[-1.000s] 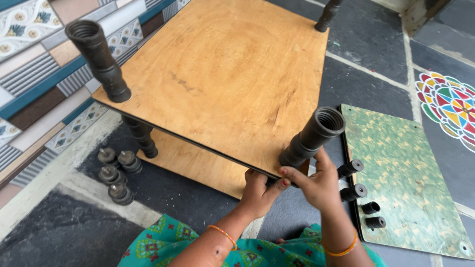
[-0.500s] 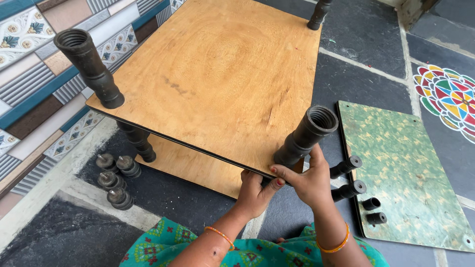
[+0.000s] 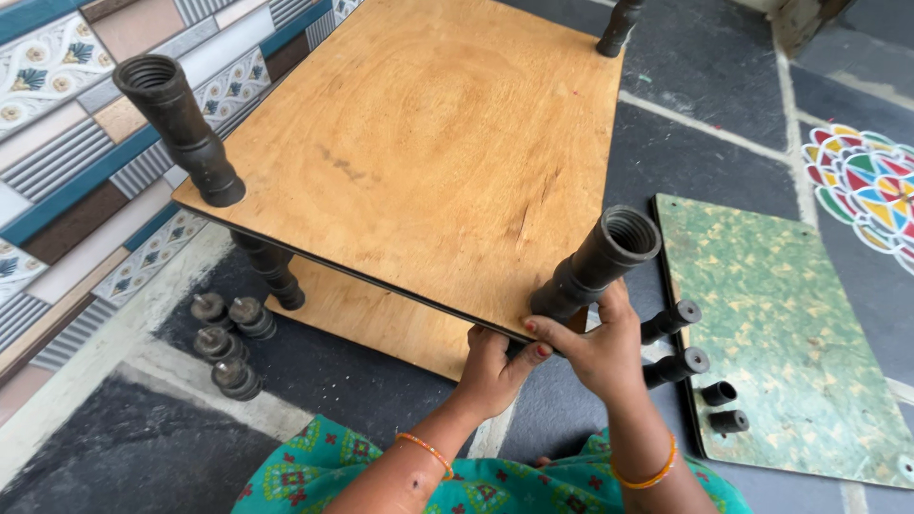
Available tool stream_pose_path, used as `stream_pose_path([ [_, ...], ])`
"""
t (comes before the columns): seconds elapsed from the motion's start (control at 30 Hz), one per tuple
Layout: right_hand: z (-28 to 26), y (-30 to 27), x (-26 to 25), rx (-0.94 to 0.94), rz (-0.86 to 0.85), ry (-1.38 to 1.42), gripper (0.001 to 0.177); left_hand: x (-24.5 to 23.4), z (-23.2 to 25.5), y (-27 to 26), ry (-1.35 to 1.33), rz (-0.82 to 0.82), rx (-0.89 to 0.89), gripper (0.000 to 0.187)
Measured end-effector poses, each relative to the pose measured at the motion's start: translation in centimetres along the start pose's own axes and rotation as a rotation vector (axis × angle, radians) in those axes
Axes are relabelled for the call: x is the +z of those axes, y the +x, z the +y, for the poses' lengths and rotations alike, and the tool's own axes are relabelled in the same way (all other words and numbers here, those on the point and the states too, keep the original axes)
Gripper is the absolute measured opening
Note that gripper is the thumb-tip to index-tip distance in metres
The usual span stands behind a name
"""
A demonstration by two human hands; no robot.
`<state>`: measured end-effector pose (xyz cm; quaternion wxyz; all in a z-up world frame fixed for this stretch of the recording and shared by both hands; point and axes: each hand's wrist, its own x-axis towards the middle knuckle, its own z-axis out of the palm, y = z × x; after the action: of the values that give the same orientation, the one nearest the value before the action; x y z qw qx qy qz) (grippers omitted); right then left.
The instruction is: The person assembles a small wooden table by inserting and screwing black cylindrical legs into pre-drilled holes on the tabletop. The person handles each leg individually, aligning and tightening them by hand.
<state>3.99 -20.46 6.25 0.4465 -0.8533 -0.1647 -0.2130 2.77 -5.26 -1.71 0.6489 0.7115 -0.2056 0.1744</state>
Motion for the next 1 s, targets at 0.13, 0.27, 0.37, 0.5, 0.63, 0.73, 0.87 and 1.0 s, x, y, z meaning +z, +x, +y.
stream_pose_path([
  [0.13, -0.5, 0.2, -1.3, 0.006, -0.149, 0.213, 0.054, -0.2, -0.4, 0.1, 0.032, 0.008, 0.059, 0.049],
  [0.27, -0.9, 0.6, -0.6, -0.089, -0.031, -0.038, 0.053, 0.0, -0.6, 0.0, -0.011, -0.005, 0.055, 0.051],
  [0.37, -1.1, 0.6, -0.3, 0.024, 0.053, -0.104, 0.068, 0.0, -0.4, 0.1, -0.065, -0.028, -0.036, 0.053],
  [0.5, -0.7, 0.2, -1.1, -0.025, -0.104, 0.105, 0.064, -0.1, -0.4, 0.1, 0.020, -0.021, 0.021, 0.050],
  [0.63, -0.1, -0.1, -0.7, 0.130, -0.102, 0.202, 0.063, 0.0, -0.5, 0.0, 0.017, 0.006, 0.041, 0.051],
  [0.73, -0.3, 0.4, 0.0, 0.149, -0.004, 0.044, 0.068, -0.2, -0.2, 0.5, -0.052, -0.028, -0.042, 0.052],
  [0.87, -0.6, 0.1, -0.5, 0.002, -0.091, 0.227, 0.072, -0.3, -0.1, 0.4, -0.007, 0.008, 0.063, 0.049],
  [1.0, -1.0, -0.1, -0.2, 0.135, -0.108, 0.177, 0.069, 0.0, -0.2, 0.0, -0.011, 0.005, 0.034, 0.048],
])
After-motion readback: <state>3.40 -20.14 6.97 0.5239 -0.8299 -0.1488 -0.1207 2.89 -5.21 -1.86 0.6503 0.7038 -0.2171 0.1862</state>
